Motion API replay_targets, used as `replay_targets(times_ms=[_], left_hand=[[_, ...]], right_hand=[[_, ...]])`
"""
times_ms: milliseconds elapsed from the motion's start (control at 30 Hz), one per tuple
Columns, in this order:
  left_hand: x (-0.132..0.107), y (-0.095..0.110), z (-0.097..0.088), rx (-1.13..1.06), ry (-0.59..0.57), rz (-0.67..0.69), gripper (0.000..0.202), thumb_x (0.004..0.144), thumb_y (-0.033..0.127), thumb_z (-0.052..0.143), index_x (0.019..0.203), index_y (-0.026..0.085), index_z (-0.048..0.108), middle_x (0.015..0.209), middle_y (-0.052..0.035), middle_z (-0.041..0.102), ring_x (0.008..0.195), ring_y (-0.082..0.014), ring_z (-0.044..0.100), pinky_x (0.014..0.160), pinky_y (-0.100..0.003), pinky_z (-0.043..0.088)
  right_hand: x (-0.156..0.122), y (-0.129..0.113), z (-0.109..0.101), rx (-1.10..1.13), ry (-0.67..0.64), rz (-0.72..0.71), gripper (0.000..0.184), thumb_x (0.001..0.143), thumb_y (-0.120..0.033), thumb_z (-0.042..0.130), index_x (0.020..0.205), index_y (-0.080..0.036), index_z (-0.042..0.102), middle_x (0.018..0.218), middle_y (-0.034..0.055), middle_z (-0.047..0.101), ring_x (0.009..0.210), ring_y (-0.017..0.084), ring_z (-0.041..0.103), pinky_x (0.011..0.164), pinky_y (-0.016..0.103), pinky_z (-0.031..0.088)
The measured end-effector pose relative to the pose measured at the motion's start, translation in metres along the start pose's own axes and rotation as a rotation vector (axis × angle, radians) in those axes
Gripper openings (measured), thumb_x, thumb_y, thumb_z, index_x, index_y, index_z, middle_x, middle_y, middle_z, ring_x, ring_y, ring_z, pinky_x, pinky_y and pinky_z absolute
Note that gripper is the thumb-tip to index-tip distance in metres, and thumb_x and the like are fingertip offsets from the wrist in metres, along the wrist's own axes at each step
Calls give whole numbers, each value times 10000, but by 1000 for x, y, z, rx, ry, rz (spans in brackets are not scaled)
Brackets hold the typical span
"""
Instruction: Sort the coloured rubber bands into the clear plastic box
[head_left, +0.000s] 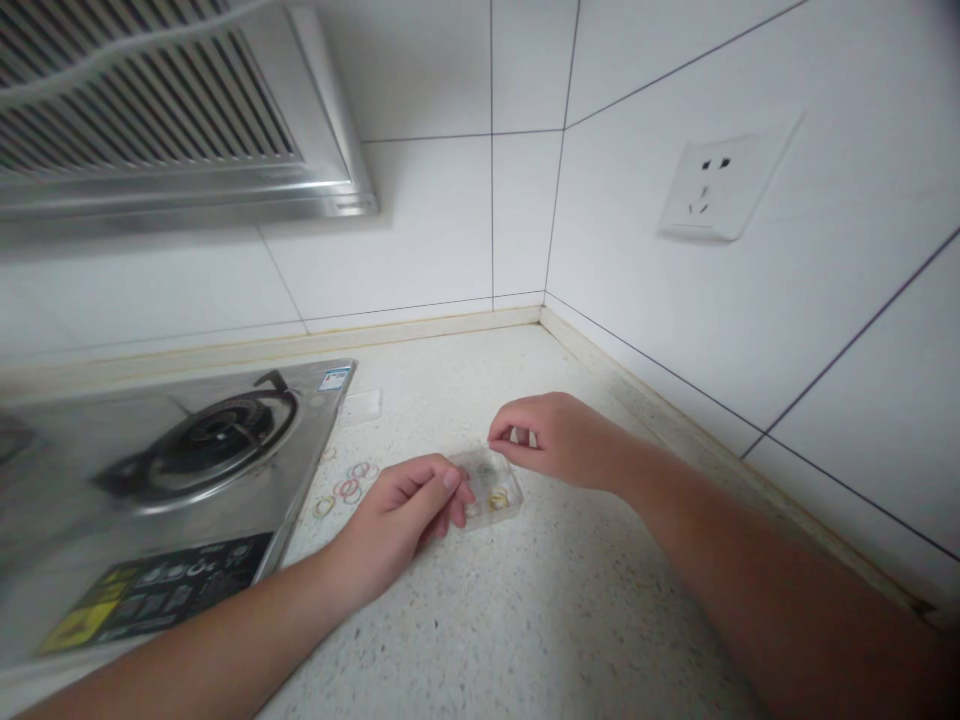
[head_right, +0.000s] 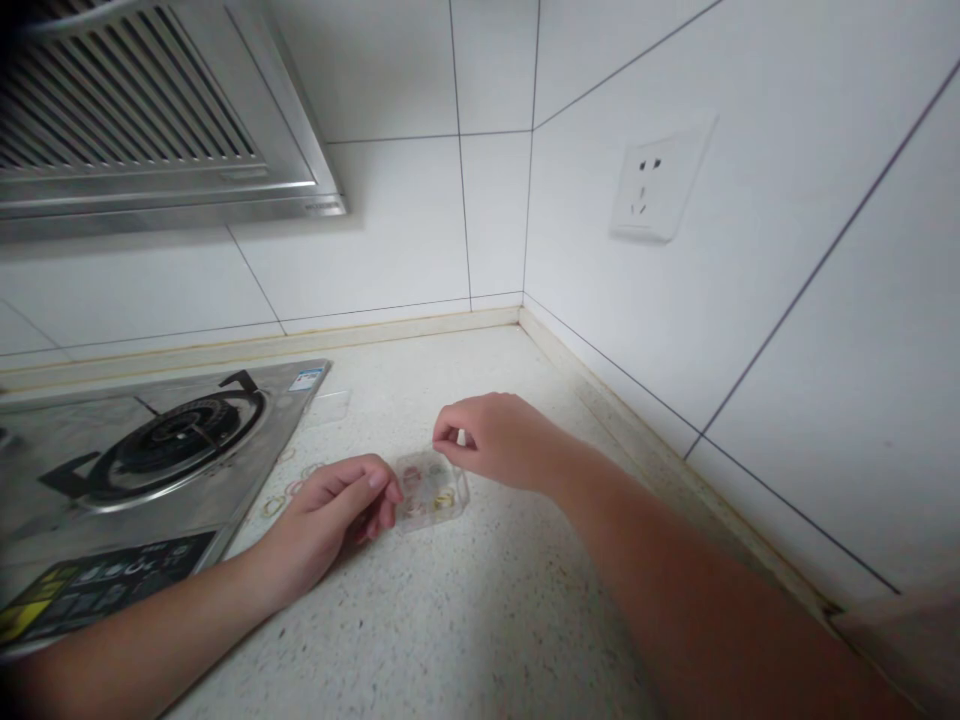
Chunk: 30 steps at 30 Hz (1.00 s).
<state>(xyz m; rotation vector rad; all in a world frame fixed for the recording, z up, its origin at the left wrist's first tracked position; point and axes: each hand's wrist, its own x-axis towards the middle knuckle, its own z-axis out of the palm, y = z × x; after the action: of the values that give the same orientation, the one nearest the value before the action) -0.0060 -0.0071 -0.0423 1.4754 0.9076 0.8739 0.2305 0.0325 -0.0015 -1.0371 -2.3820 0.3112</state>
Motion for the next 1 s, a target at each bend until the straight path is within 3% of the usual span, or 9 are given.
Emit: replay_targets(times_ms=[367, 567, 800, 1000], left_hand=[[2, 4, 0, -51, 80, 29, 454, 883, 580, 633, 763, 142, 638, 595, 1, 568, 519, -95, 435, 497, -227, 311], [3, 4, 1, -49, 83, 23, 421, 882, 545, 635, 758, 143, 639, 593, 4, 571, 517, -92, 441, 497, -220, 319], [1, 5, 1, 8, 77, 59, 380, 918, 496, 599, 780, 147, 663, 609, 5, 577, 523, -93, 451, 493, -221, 328], [6, 9, -19, 128, 220, 202, 360, 960, 469, 559, 827, 154, 674, 679, -15, 618, 574, -109, 504, 516, -229, 361]], right_hand=[[-1, 1, 0, -48, -125, 113, 169, 913, -311, 625, 895, -209, 758, 749, 27, 724, 630, 135, 592, 598, 270, 337], [0, 1, 3, -147, -218, 94, 186, 914, -300, 609, 914, -221, 777, 781, 25, 747, 679, 144, 616, 628, 273, 336], [2, 5, 3, -187, -177, 86, 241, 956, -325, 563, 970, -229, 784, 852, 36, 770, 735, 154, 647, 672, 274, 360], [1, 13, 5, -126, -131, 73, 236, 945, -321, 576, 986, -210, 780, 828, 34, 762, 697, 139, 637, 650, 261, 368]])
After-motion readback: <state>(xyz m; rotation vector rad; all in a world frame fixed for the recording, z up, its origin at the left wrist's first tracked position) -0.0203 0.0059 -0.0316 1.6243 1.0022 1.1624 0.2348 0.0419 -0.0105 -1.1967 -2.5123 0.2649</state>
